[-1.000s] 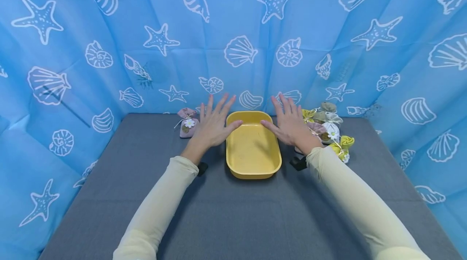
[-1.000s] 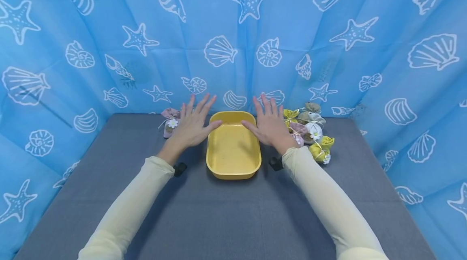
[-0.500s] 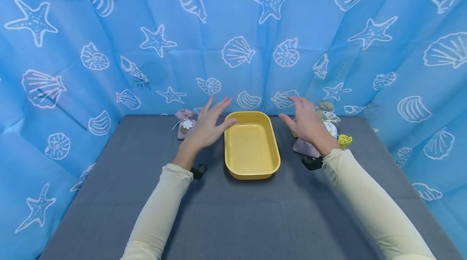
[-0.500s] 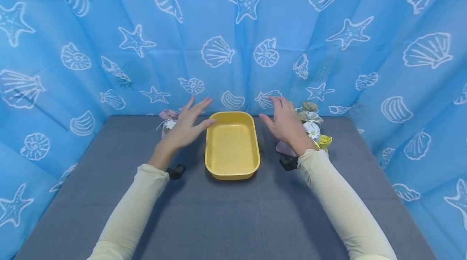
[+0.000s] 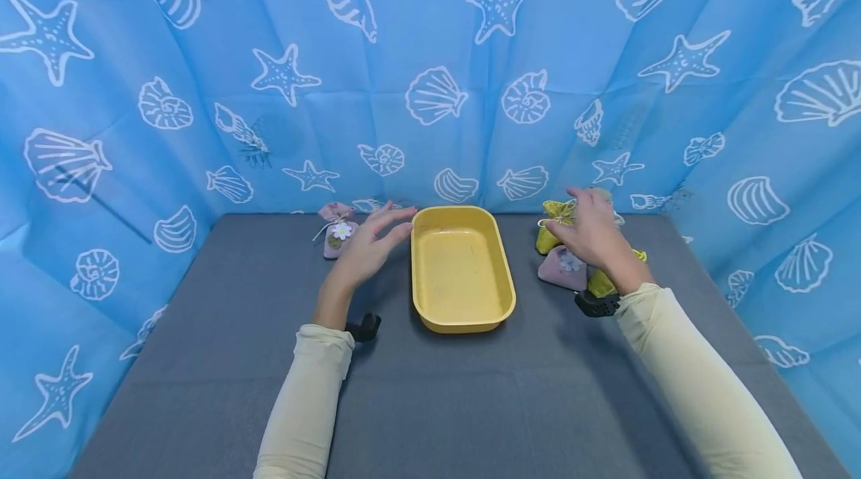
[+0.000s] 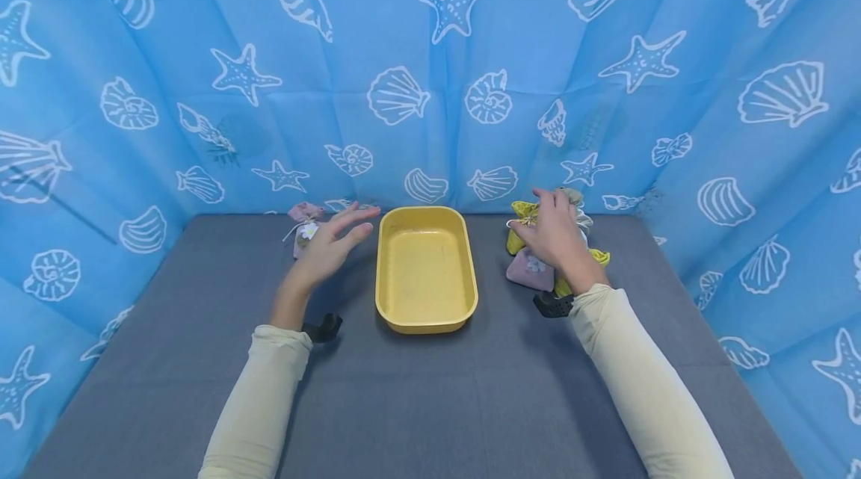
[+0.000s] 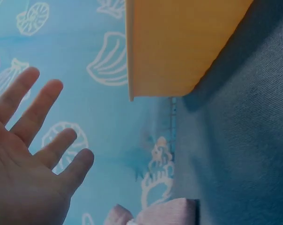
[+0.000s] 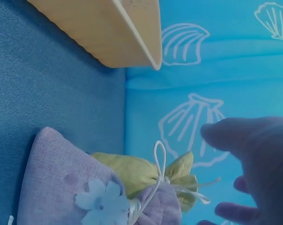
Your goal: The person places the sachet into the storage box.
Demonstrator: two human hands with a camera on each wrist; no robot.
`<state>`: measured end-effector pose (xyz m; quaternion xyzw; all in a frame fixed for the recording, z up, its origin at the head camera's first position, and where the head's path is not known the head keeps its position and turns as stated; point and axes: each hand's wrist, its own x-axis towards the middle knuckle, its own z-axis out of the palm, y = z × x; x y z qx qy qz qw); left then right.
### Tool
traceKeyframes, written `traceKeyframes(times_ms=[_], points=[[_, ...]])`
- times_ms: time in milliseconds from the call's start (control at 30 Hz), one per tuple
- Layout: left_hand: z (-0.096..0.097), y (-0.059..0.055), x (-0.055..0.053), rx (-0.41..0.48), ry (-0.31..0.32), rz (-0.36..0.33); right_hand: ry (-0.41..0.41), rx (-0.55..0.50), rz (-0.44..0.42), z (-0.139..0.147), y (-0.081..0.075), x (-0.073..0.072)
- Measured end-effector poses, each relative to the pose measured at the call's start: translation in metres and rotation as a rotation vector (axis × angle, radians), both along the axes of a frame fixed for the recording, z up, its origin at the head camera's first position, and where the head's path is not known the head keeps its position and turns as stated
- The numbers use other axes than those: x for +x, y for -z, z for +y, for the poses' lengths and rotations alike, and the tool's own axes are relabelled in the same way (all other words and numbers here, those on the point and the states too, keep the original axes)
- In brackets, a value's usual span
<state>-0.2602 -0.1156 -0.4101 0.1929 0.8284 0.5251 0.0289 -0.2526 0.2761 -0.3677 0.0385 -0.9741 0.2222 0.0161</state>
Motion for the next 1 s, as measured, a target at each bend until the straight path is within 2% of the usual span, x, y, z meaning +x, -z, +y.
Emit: traceKeyframes(times_ms=[200, 300, 400, 500, 667, 833, 1000], points=[[0.0, 0.011, 0.0, 0.019, -0.015, 0.01, -0.014, -0.076, -0.072, 0.012, 0.005, 0.004], [0.002, 0.016, -0.001, 0.021, -0.003, 0.019, -0.013, -0.097, -0.116, 0.016, 0.006, 0.008], [0.003, 0.021, -0.003, 0.019, 0.01, 0.021, -0.007, -0.073, -0.166, 0.018, 0.007, 0.011], [0.003, 0.026, -0.003, 0.006, 0.007, 0.002, -0.007, 0.003, -0.197, 0.02, 0.006, 0.013], [0.002, 0.033, -0.007, -0.031, -0.01, -0.01, -0.044, 0.081, -0.186, 0.019, 0.008, 0.012], [0.003, 0.038, -0.01, -0.038, 0.016, -0.039, -0.057, 0.098, -0.192, 0.015, 0.012, 0.012], [0.0, 0.041, -0.01, -0.05, 0.035, -0.06, -0.121, 0.129, -0.162, 0.012, 0.016, 0.014]])
